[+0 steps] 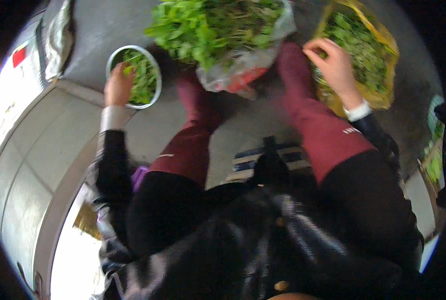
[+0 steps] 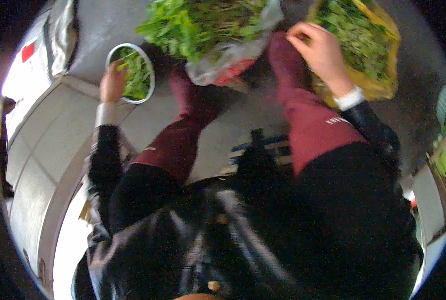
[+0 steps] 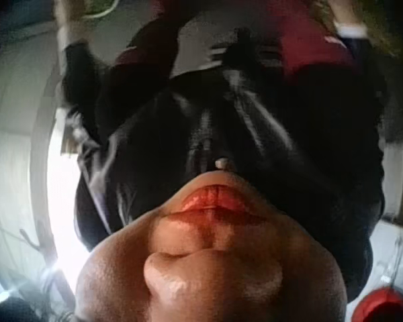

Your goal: The person sits on the floor and sorts leafy green vegetables by hand, separating stems and leaves into a metal bowl and a plastic bag. The person repeatedly picks up bunches, removes unwanted parts, and places the cleaned greens into containers.

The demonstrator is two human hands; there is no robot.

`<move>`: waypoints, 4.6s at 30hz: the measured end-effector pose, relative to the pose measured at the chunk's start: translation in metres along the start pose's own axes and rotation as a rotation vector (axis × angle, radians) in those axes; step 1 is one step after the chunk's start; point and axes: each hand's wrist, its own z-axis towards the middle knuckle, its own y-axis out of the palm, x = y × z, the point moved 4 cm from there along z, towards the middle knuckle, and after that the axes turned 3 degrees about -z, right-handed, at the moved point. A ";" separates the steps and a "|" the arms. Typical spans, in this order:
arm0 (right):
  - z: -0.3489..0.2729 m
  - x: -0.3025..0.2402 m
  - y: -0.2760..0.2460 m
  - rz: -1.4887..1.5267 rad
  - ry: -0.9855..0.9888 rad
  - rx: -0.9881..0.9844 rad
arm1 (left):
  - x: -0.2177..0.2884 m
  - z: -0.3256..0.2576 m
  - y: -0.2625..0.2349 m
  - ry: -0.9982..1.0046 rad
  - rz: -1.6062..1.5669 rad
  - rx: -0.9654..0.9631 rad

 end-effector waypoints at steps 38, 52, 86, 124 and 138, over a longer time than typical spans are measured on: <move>0.019 -0.059 0.047 -0.078 0.129 -0.259 | 0.263 -0.159 -0.059 1.260 -0.279 -0.277; 0.016 -0.046 0.046 -0.104 0.069 -0.248 | 0.247 -0.150 -0.047 1.250 -0.234 -0.302; 0.117 0.008 0.070 -0.197 0.015 -0.051 | 0.186 -0.071 -0.009 0.622 -0.244 -0.673; 0.091 -0.049 0.053 0.937 0.712 -0.426 | 0.219 -0.037 -0.007 0.521 -0.908 0.044; 0.058 -0.090 0.075 0.876 0.389 -0.361 | 0.227 -0.044 0.011 0.587 -0.636 -0.089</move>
